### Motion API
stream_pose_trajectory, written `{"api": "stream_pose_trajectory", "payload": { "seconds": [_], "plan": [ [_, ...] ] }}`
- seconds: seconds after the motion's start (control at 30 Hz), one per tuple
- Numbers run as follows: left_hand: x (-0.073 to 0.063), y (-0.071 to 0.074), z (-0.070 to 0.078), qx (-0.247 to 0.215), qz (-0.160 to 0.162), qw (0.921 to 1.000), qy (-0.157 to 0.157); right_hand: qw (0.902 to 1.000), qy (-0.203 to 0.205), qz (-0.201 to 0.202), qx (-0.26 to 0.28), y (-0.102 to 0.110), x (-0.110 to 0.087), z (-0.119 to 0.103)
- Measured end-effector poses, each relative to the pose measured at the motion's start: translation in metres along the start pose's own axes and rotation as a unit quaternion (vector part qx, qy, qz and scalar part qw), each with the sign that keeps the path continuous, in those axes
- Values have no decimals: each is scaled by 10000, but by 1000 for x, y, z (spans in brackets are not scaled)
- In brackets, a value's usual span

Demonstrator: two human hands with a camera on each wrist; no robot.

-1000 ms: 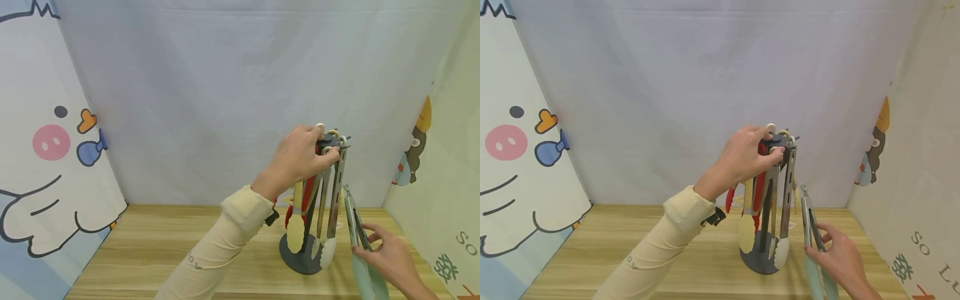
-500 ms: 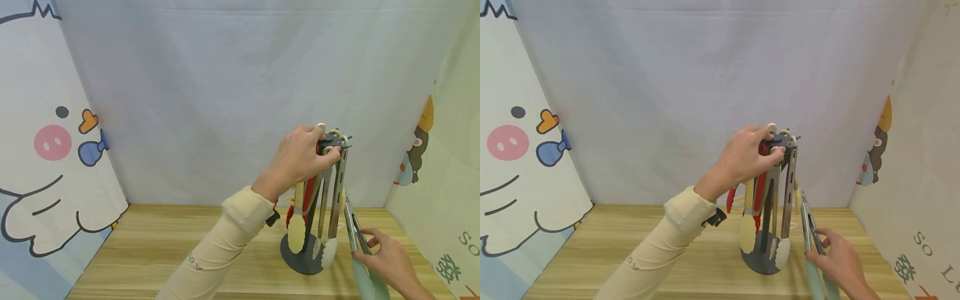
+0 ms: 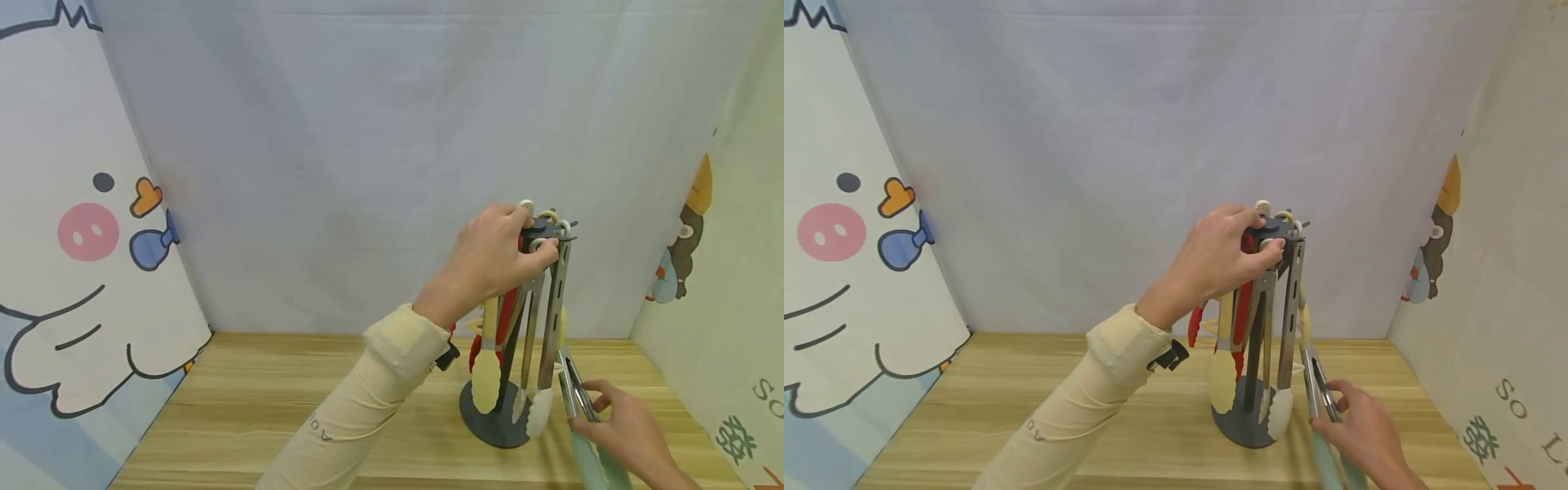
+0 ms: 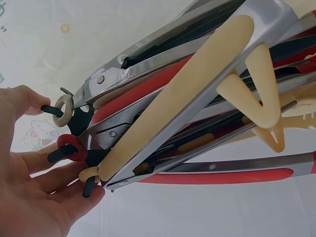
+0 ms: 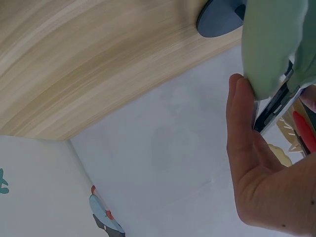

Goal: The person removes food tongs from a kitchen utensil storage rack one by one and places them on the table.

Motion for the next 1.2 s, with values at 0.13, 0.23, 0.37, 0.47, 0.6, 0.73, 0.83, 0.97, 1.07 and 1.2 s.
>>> {"api": "stream_pose_trajectory", "payload": {
  "seconds": [0.13, 0.23, 0.37, 0.47, 0.6, 0.73, 0.83, 0.97, 1.07, 1.2],
  "plan": [
    [0, 0, 0, -11, 0, 10000, -18, 10000, 68, -4, -4, -3, 0, -2],
    [-1, 1, 0, -40, -9, 10000, 13, 10000, 72, -45, 37, -7, 0, -2],
    [-2, 0, -3, -95, -56, 9999, 81, 9998, -16, -173, 92, -13, 2, -1],
    [-2, -1, -3, -118, -101, 9998, 101, 9996, -85, -260, 108, -17, 4, 2],
    [-2, -2, -3, -132, -138, 9998, 88, 9994, -98, -302, 121, -22, 7, 4],
    [-2, -2, -3, -188, -146, 9997, 114, 9996, -40, -268, 58, -26, 9, 3],
    [-1, -1, -3, -224, -117, 9996, 144, 9996, 4, -268, -27, -28, 11, 2],
    [-1, 0, -4, -184, -67, 9997, 123, 9995, 66, -292, -130, -33, 13, 1],
    [-1, 1, -3, -144, -66, 9998, 100, 9993, 78, -314, -178, -36, 14, 2],
    [-2, 1, -3, -175, -50, 9998, 25, 9992, 16, -381, -150, -41, 15, 4]
  ]
}}
Point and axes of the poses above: each hand's wrist, its own x-axis towards the middle knuckle, its own y-axis out of the back of the hand, z = x × y, the point moved 8 cm from there along x, towards the middle knuckle, and after that the axes turned 7 degrees about -z, right-handed, at the moved point
